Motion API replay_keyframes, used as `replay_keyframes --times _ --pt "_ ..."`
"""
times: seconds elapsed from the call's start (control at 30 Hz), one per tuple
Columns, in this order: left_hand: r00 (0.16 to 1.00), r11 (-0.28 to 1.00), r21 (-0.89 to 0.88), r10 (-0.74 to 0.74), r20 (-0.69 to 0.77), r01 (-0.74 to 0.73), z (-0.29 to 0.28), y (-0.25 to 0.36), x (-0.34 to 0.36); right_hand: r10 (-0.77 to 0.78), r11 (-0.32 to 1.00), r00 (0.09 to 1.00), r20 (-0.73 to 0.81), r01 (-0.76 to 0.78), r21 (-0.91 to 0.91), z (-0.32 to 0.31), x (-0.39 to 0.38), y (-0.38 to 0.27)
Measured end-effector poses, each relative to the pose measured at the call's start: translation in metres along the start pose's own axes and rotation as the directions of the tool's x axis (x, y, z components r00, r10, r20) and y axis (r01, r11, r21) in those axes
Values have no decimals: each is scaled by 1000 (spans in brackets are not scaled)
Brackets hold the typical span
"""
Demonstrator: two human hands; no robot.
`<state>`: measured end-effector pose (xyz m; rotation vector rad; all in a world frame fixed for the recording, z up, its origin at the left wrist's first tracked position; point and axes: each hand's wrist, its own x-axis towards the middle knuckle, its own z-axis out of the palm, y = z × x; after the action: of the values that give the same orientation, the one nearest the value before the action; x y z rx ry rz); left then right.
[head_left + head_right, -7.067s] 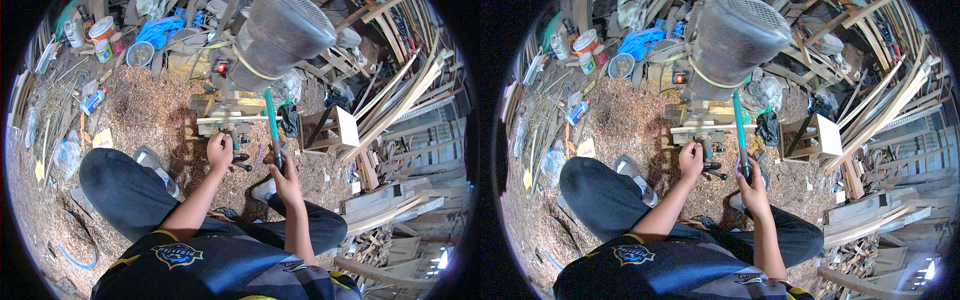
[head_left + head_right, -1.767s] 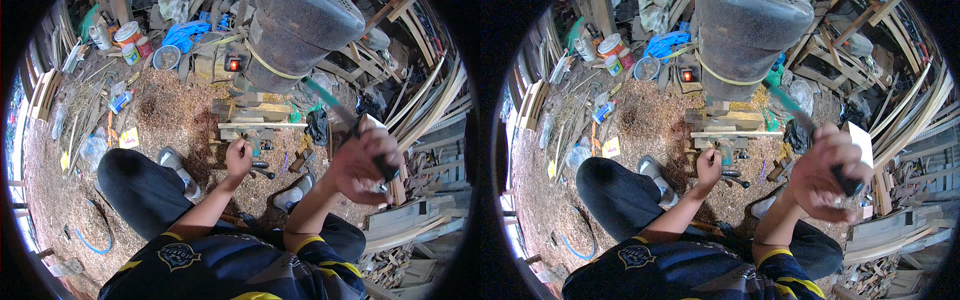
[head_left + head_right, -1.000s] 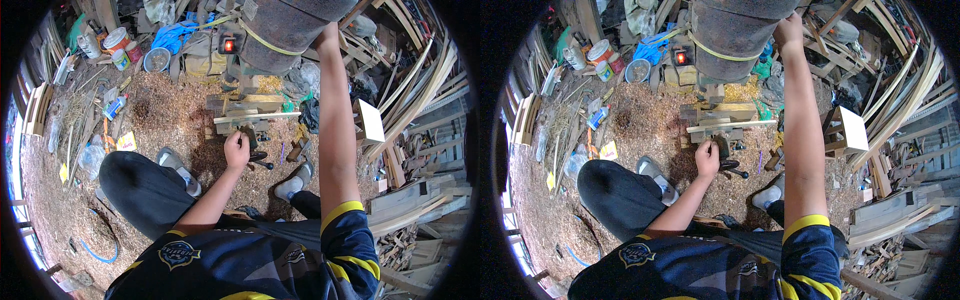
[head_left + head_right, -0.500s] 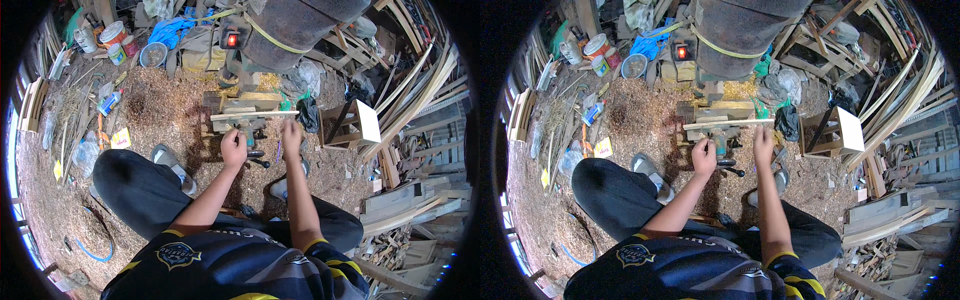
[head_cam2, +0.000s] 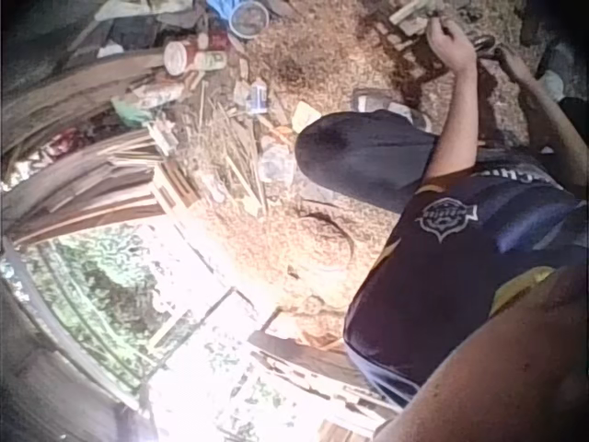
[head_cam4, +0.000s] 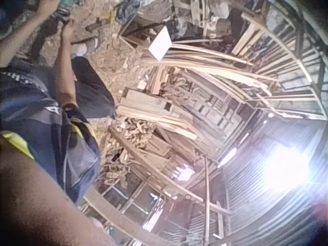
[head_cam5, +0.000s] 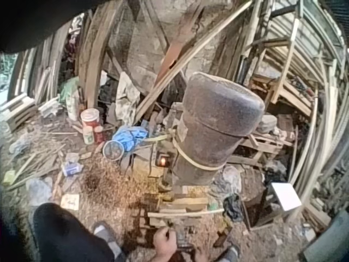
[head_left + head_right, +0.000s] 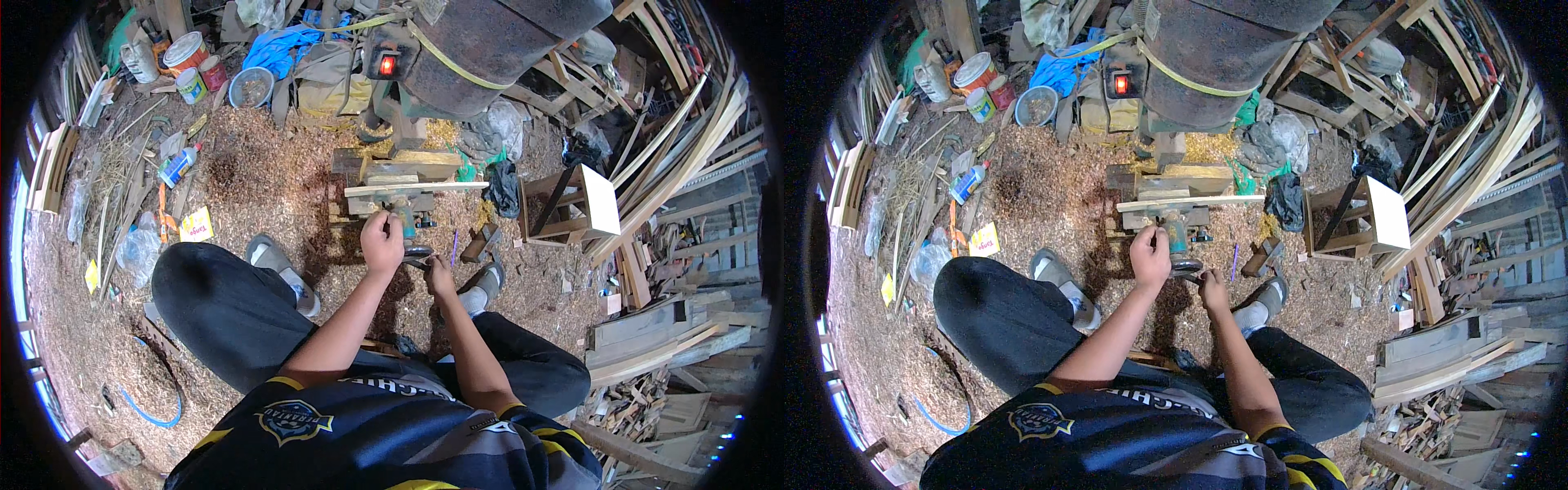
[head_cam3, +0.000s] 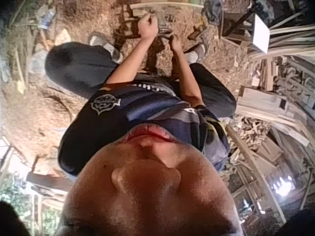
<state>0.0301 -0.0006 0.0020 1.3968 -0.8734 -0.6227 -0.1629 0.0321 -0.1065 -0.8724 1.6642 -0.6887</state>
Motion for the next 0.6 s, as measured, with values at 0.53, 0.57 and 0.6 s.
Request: replay_keyframes --times 0.53,0.57,0.6 --pt "999 998 53 22 -38 -20 1 2 2 -38 988 999 6 38 -152 0 6 11" --pt "1000 999 51 3 -21 -2 3 3 2 -65 969 993 -100 38 -246 2 11 13" --pt "1000 999 50 -18 -4 18 4 4 2 -99 941 975 -201 26 -338 2 14 15"
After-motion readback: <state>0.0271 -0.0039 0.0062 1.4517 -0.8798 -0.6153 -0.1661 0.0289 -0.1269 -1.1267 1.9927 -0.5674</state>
